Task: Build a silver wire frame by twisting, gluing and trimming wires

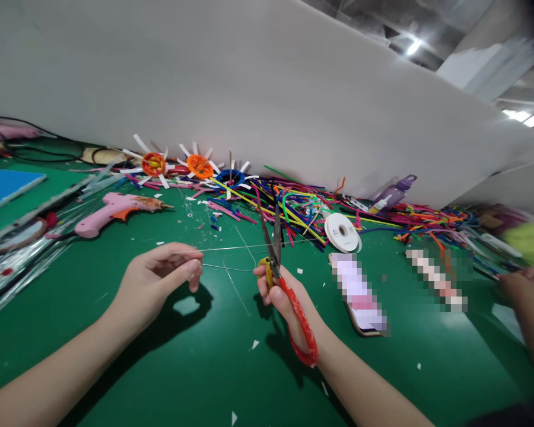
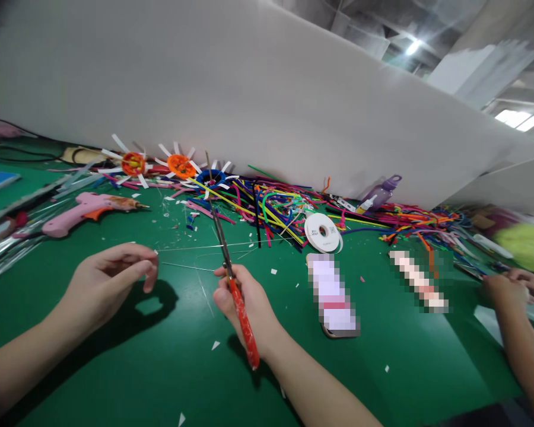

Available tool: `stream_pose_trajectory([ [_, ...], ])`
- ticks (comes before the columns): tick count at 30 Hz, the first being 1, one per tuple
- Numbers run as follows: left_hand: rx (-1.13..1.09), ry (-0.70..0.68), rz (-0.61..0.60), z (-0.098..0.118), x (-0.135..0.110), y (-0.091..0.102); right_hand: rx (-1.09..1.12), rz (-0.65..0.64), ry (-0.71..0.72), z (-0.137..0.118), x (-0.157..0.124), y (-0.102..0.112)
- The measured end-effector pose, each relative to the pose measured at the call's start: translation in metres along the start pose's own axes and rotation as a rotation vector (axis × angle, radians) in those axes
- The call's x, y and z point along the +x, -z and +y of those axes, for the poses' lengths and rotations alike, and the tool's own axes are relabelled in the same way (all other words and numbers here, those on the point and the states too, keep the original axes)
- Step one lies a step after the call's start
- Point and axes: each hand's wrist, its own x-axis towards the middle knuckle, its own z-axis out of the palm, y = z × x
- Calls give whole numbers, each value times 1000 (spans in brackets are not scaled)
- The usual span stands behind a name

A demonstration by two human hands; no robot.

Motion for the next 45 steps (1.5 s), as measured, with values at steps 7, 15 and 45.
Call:
stream_pose_trajectory([
  [7, 156, 45, -168, 2, -7, -13, 152, -21, 18, -7, -8, -12],
  [15, 311, -5, -365, 4, -11, -18, 13, 15, 26, -7, -8, -7],
  [45, 317, -53, 29, 6, -7, -15, -283, 150, -127, -5, 4, 13],
])
